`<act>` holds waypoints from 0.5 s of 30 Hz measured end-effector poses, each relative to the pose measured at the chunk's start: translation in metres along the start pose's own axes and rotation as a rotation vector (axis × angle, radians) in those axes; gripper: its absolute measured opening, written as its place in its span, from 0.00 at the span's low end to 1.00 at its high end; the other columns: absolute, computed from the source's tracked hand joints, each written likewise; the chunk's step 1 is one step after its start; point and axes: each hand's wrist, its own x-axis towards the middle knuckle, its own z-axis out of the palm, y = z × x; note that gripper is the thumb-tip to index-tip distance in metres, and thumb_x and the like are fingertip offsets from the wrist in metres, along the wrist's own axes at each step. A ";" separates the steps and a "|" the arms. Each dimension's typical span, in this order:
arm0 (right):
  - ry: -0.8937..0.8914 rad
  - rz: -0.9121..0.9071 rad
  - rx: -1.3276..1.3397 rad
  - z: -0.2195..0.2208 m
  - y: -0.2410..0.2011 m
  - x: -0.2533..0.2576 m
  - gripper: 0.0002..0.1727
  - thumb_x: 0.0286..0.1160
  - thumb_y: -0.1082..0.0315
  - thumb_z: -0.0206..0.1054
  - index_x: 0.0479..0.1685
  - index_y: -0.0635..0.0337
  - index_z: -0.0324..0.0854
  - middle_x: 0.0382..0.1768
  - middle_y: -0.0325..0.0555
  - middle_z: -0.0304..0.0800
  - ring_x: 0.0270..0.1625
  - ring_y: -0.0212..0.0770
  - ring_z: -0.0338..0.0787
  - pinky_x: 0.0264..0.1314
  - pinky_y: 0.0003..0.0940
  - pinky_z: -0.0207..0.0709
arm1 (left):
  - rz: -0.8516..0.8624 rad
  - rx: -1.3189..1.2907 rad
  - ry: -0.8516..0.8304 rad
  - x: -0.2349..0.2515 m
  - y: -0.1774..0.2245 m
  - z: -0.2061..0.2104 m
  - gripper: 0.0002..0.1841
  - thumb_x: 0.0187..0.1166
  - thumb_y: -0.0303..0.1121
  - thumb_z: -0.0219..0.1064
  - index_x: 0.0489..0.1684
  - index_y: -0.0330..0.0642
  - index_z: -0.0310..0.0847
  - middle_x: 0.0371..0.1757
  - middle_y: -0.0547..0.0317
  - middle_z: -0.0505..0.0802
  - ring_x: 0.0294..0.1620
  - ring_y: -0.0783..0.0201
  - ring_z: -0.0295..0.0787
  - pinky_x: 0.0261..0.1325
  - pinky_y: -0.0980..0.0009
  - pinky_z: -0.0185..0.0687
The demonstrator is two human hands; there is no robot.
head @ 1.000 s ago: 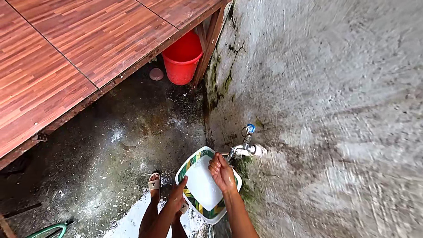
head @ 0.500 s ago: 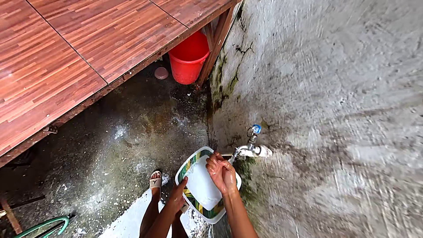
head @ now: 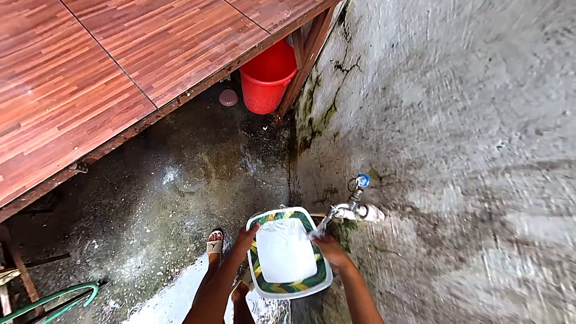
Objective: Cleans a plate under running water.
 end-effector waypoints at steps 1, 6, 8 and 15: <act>0.020 0.016 0.087 0.005 -0.002 -0.010 0.19 0.90 0.67 0.57 0.71 0.70 0.74 0.62 0.61 0.84 0.62 0.46 0.84 0.69 0.45 0.76 | 0.073 0.253 0.077 0.012 0.001 0.003 0.27 0.93 0.43 0.54 0.82 0.32 0.69 0.74 0.30 0.82 0.78 0.39 0.77 0.81 0.44 0.68; 0.290 -0.097 0.392 0.047 -0.003 -0.031 0.16 0.92 0.63 0.56 0.53 0.69 0.83 0.41 0.46 0.88 0.42 0.29 0.86 0.51 0.30 0.80 | 0.441 0.691 0.163 0.010 -0.001 0.087 0.35 0.89 0.50 0.49 0.91 0.35 0.58 0.93 0.34 0.57 0.95 0.33 0.41 0.91 0.31 0.30; 0.383 -0.131 0.474 0.053 0.004 -0.027 0.15 0.92 0.67 0.55 0.51 0.70 0.83 0.35 0.43 0.87 0.36 0.26 0.85 0.44 0.25 0.80 | 0.605 0.694 -0.128 -0.011 0.008 0.114 0.32 0.91 0.43 0.49 0.91 0.36 0.57 0.94 0.39 0.55 0.96 0.38 0.37 0.90 0.31 0.23; 0.477 -0.208 0.554 0.056 0.008 -0.049 0.16 0.92 0.67 0.54 0.43 0.69 0.85 0.34 0.40 0.89 0.39 0.24 0.88 0.49 0.23 0.83 | 0.567 0.760 0.002 0.005 0.051 0.135 0.34 0.92 0.46 0.42 0.95 0.38 0.48 0.95 0.36 0.50 0.96 0.39 0.37 0.93 0.37 0.29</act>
